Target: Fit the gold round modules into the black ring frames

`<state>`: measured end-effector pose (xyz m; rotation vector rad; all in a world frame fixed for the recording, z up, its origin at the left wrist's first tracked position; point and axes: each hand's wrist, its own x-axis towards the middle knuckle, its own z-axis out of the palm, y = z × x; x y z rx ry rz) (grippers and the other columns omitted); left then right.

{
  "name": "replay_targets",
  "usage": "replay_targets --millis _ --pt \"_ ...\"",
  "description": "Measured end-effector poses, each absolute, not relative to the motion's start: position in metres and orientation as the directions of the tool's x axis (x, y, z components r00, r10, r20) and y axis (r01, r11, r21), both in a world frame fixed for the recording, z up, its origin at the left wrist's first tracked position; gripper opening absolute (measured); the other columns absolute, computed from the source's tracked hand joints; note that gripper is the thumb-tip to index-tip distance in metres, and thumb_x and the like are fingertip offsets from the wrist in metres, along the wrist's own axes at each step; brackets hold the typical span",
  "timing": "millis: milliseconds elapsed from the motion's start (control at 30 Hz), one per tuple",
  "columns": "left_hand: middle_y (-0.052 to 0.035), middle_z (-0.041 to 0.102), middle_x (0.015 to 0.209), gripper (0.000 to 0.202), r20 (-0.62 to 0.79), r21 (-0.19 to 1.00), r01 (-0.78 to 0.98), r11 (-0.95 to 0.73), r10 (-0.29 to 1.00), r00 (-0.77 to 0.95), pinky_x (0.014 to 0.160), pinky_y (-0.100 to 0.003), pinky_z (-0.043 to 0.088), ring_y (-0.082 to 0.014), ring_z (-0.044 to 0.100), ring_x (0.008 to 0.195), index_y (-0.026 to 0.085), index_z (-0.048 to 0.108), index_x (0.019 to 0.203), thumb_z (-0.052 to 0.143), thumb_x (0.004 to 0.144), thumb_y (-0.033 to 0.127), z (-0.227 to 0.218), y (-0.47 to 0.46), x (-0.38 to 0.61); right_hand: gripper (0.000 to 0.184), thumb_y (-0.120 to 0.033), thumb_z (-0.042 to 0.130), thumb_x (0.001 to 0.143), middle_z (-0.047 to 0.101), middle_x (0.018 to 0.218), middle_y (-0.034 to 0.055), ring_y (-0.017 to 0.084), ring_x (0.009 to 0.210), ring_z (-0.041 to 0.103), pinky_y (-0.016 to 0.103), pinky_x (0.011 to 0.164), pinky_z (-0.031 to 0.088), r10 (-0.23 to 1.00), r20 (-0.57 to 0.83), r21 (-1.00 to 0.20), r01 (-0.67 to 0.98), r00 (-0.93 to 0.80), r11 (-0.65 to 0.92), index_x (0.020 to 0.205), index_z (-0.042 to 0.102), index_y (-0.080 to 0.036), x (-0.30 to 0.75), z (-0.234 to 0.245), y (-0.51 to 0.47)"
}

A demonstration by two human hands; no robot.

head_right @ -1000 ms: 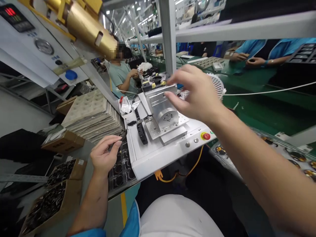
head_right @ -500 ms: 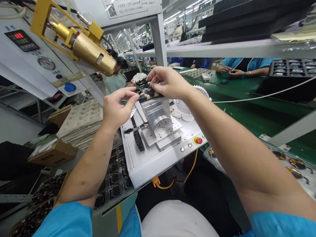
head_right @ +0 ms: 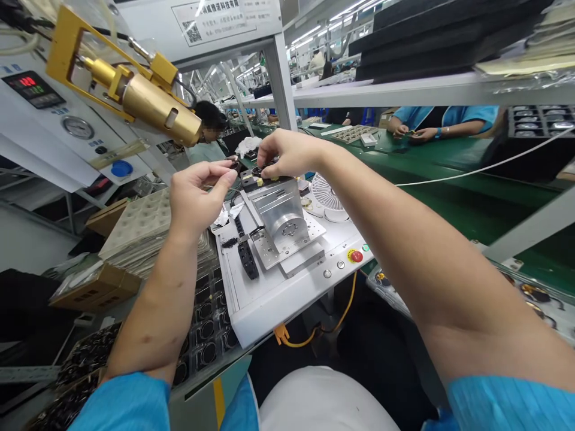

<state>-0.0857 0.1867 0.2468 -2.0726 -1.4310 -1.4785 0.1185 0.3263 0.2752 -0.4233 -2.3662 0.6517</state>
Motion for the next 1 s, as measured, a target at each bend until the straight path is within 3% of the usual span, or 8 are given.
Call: replay_targets --millis 167,367,433,567,633,767,867,1000 --pt "-0.0041 0.079 0.092 0.009 0.807 0.255 0.837 -0.484 0.584 0.092 0.087 -0.039 0.061 -0.0208 0.075 0.087 0.018 0.074 0.085 0.071 0.09 0.026 0.255 0.206 -0.071 0.023 -0.019 0.088 0.07 0.072 0.088 0.0033 0.023 0.089 0.068 0.044 0.094 0.058 0.529 0.623 -0.627 0.036 -0.576 0.778 0.084 0.07 -0.02 0.123 0.268 0.315" --pt "-0.0021 0.068 0.065 0.024 0.624 0.18 0.904 -0.388 0.755 0.2 0.078 -0.041 0.058 -0.0227 0.068 0.07 0.02 0.071 0.072 0.069 0.092 0.033 0.264 0.222 -0.04 0.021 -0.028 0.081 0.075 0.072 0.091 0.0038 0.021 0.088 0.07 0.038 0.087 0.059 0.64 0.711 -0.687 -0.093 -0.292 0.721 0.089 0.068 -0.02 0.168 0.232 0.298" --pt "-0.0043 0.072 0.075 0.028 0.567 0.163 0.898 -0.408 0.784 0.253 0.082 -0.042 0.058 -0.0256 0.071 0.078 0.02 0.072 0.083 0.068 0.093 0.046 0.261 0.215 -0.041 0.023 -0.03 0.082 0.076 0.072 0.091 0.0053 0.021 0.085 0.071 0.037 0.085 0.059 0.673 0.706 -0.706 -0.141 -0.221 0.694 0.092 0.07 -0.019 0.193 0.214 0.287" --pt "-0.0118 0.073 0.124 0.06 0.524 0.126 0.852 -0.508 0.763 0.378 0.104 -0.045 0.053 -0.0336 0.067 0.119 0.019 0.068 0.119 0.077 0.081 0.063 0.25 0.203 -0.056 0.024 -0.032 0.084 0.079 0.075 0.099 0.0055 0.021 0.084 0.072 0.037 0.081 0.061 0.782 0.608 -0.793 -0.159 -0.139 0.588 0.099 0.074 -0.024 0.243 0.167 0.253" --pt "-0.0138 0.068 0.136 0.069 0.528 0.106 0.84 -0.532 0.746 0.406 0.112 -0.049 0.048 -0.0364 0.061 0.131 0.018 0.065 0.127 0.077 0.079 0.066 0.246 0.202 -0.064 0.027 -0.034 0.085 0.077 0.076 0.104 0.0056 0.024 0.09 0.073 0.037 0.08 0.061 0.847 0.511 -0.859 -0.086 -0.147 0.504 0.101 0.074 -0.028 0.266 0.14 0.233" --pt "-0.0146 0.068 0.136 0.074 0.534 0.087 0.829 -0.553 0.728 0.43 0.114 -0.054 0.046 -0.0382 0.061 0.13 0.017 0.065 0.128 0.074 0.079 0.071 0.244 0.21 -0.069 0.05 -0.044 0.086 0.073 0.075 0.099 0.0087 0.029 0.094 0.073 0.04 0.078 0.062 0.95 0.232 -0.95 0.162 -0.21 0.268 0.116 0.067 -0.027 0.298 0.083 0.203" --pt "-0.015 0.067 0.139 0.074 0.542 0.12 0.822 -0.557 0.73 0.416 0.116 -0.056 0.044 -0.0381 0.06 0.133 0.018 0.066 0.129 0.066 0.083 0.076 0.245 0.21 -0.068 0.075 -0.05 0.079 0.075 0.073 0.095 0.0087 0.027 0.08 0.071 0.04 0.072 0.06 0.958 0.041 -0.89 0.425 -0.283 0.164 0.14 0.056 -0.021 0.307 0.043 0.193" --pt "-0.013 0.063 0.146 0.067 0.642 0.182 0.821 -0.542 0.698 0.318 0.121 -0.057 0.039 -0.0352 0.054 0.142 0.023 0.063 0.135 0.061 0.089 0.072 0.231 0.181 -0.066 0.09 -0.042 0.065 0.082 0.071 0.094 0.0063 0.023 0.074 0.067 0.037 0.074 0.056 0.938 -0.081 -0.739 0.652 -0.337 0.17 0.162 0.033 -0.017 0.299 0.011 0.189"
